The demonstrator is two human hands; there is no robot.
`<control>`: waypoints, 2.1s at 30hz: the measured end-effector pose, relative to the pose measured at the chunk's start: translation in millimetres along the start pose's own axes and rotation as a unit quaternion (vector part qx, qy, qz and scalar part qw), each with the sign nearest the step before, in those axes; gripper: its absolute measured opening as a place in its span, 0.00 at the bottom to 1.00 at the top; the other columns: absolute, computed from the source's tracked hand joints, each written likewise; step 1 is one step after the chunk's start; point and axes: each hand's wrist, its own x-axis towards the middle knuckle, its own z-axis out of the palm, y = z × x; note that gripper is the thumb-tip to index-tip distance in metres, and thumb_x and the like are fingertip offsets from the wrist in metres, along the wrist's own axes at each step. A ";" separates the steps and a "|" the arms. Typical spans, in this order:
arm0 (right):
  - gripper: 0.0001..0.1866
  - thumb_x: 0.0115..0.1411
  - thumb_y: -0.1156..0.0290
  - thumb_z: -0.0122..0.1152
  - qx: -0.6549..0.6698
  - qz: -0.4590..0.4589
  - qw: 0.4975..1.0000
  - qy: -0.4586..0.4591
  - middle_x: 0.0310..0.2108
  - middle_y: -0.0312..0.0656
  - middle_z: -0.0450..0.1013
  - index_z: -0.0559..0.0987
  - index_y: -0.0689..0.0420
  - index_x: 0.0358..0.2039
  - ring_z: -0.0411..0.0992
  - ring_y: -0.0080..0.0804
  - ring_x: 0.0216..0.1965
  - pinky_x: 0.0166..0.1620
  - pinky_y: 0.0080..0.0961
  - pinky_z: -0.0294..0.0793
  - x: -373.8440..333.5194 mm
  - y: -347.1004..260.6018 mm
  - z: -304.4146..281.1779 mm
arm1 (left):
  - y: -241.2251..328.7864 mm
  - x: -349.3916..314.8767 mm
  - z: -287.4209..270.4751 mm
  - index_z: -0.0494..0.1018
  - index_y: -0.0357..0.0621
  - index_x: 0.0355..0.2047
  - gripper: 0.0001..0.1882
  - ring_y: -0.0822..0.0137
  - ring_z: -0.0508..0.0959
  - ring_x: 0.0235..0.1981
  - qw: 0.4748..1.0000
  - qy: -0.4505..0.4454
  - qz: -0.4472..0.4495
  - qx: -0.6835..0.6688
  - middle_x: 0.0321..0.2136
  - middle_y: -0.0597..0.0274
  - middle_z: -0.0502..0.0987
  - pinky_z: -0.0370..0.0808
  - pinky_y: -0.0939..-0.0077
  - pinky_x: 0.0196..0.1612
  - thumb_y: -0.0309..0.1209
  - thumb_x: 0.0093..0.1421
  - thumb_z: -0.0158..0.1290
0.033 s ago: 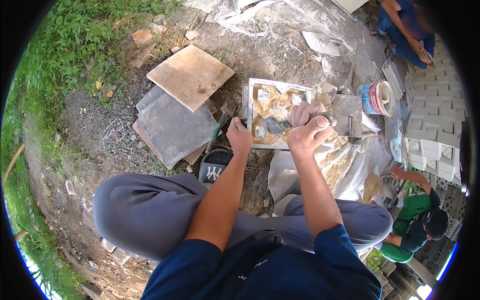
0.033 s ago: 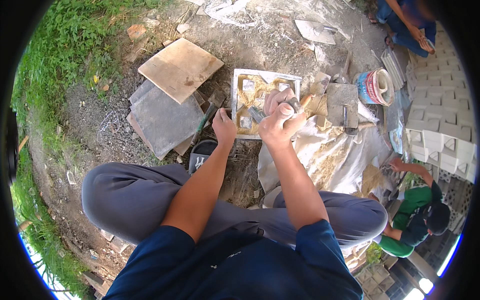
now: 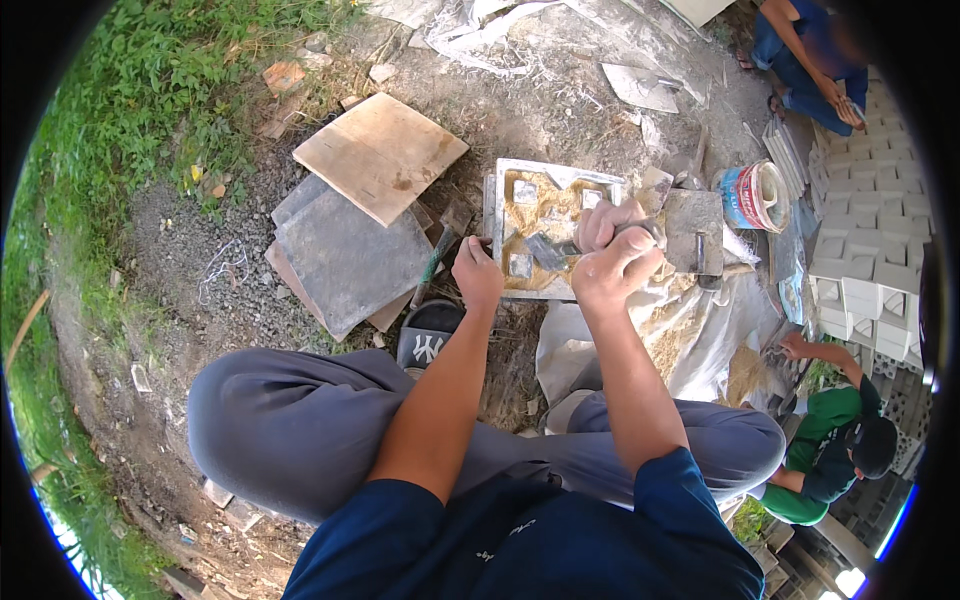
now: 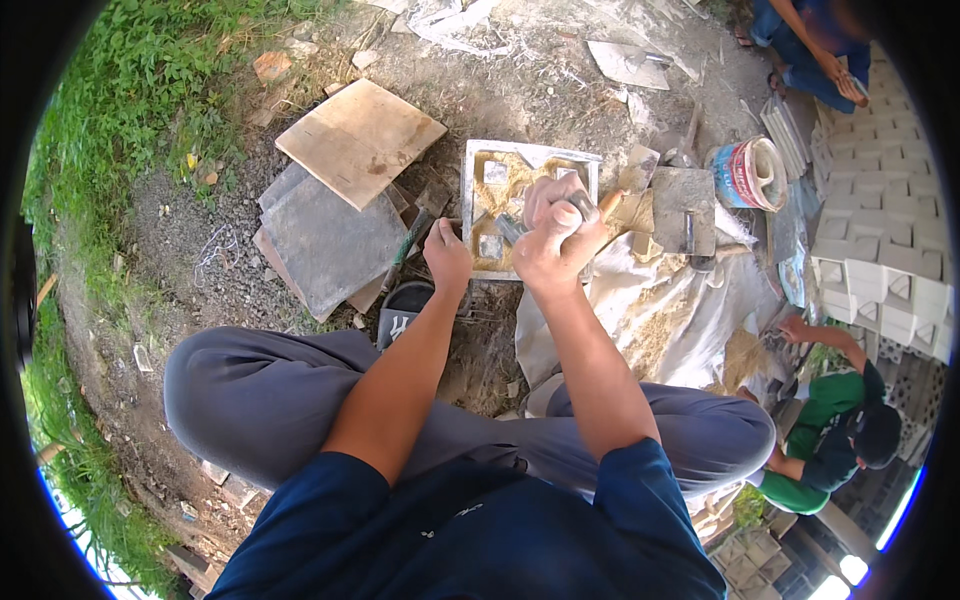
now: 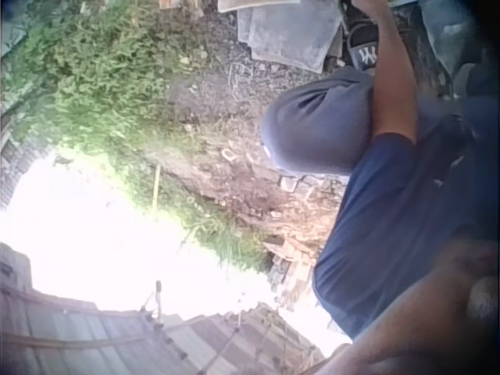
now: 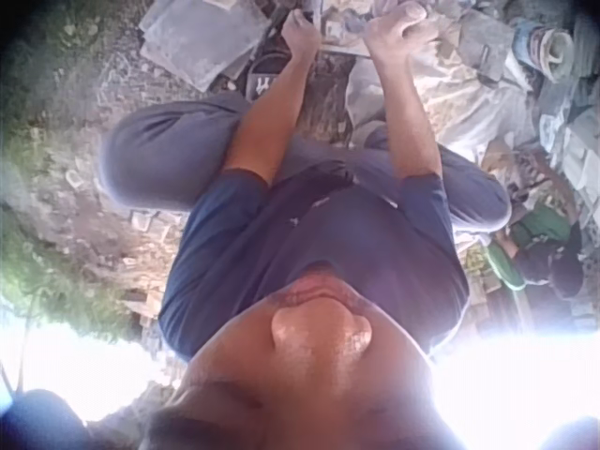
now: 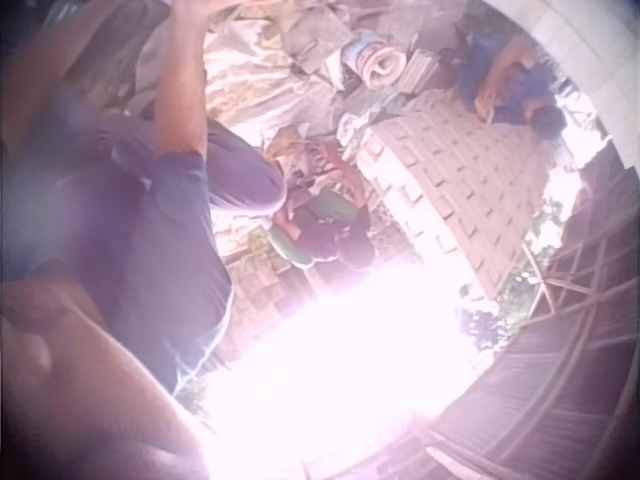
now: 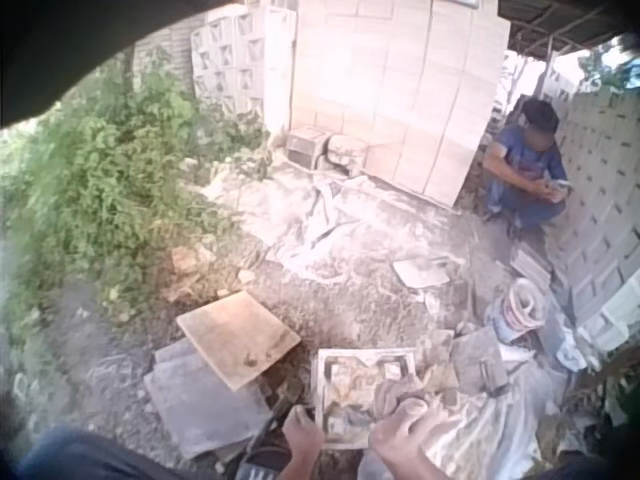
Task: The person uses a long-handled chisel to scrape and remove excess material from the interior of a square concrete or stone mold while sitting outdoors in a construction area.
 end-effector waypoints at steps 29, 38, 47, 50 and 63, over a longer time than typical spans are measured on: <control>0.22 0.72 0.62 0.49 -0.059 0.025 0.998 -0.016 0.14 0.29 0.58 0.63 0.58 0.21 0.53 0.14 0.19 0.21 0.21 0.54 64.6 28.1 46.3 | 23.9 21.3 2.1 0.73 0.34 0.39 0.27 0.36 0.75 0.42 0.991 -0.067 -0.003 0.118 0.36 0.36 0.77 0.70 0.45 0.45 0.45 0.73 0.31; 0.20 0.71 0.67 0.51 -0.060 0.053 0.995 -0.064 0.14 0.29 0.59 0.64 0.57 0.21 0.53 0.15 0.19 0.21 0.22 0.55 72.6 26.0 46.5 | 38.6 13.7 5.7 0.70 0.34 0.52 0.33 0.34 0.71 0.52 0.984 -0.089 -0.035 0.150 0.46 0.33 0.75 0.67 0.45 0.54 0.49 0.73 0.24; 0.20 0.74 0.62 0.45 -0.059 0.016 0.995 -0.079 0.15 0.26 0.55 0.60 0.54 0.23 0.50 0.12 0.15 0.18 0.18 0.47 65.5 45.8 42.3 | 42.2 20.0 8.0 0.73 0.38 0.47 0.31 0.35 0.75 0.45 0.976 -0.109 -0.042 0.184 0.41 0.36 0.78 0.71 0.42 0.49 0.48 0.73 0.25; 0.21 0.74 0.62 0.44 -0.092 0.070 0.985 -0.127 0.15 0.26 0.54 0.60 0.54 0.22 0.48 0.12 0.15 0.17 0.18 0.47 70.7 45.4 49.1 | 39.8 22.5 5.2 0.73 0.38 0.47 0.31 0.35 0.76 0.45 0.974 -0.109 -0.040 0.196 0.41 0.37 0.78 0.72 0.43 0.49 0.48 0.73 0.25; 0.22 0.73 0.60 0.49 -0.068 0.043 0.994 -0.069 0.15 0.27 0.55 0.60 0.54 0.22 0.48 0.13 0.14 0.16 0.19 0.46 64.4 48.2 29.2 | 54.7 19.7 11.7 0.74 0.40 0.48 0.29 0.36 0.75 0.46 0.962 -0.140 -0.078 0.221 0.44 0.40 0.77 0.72 0.43 0.49 0.47 0.73 0.27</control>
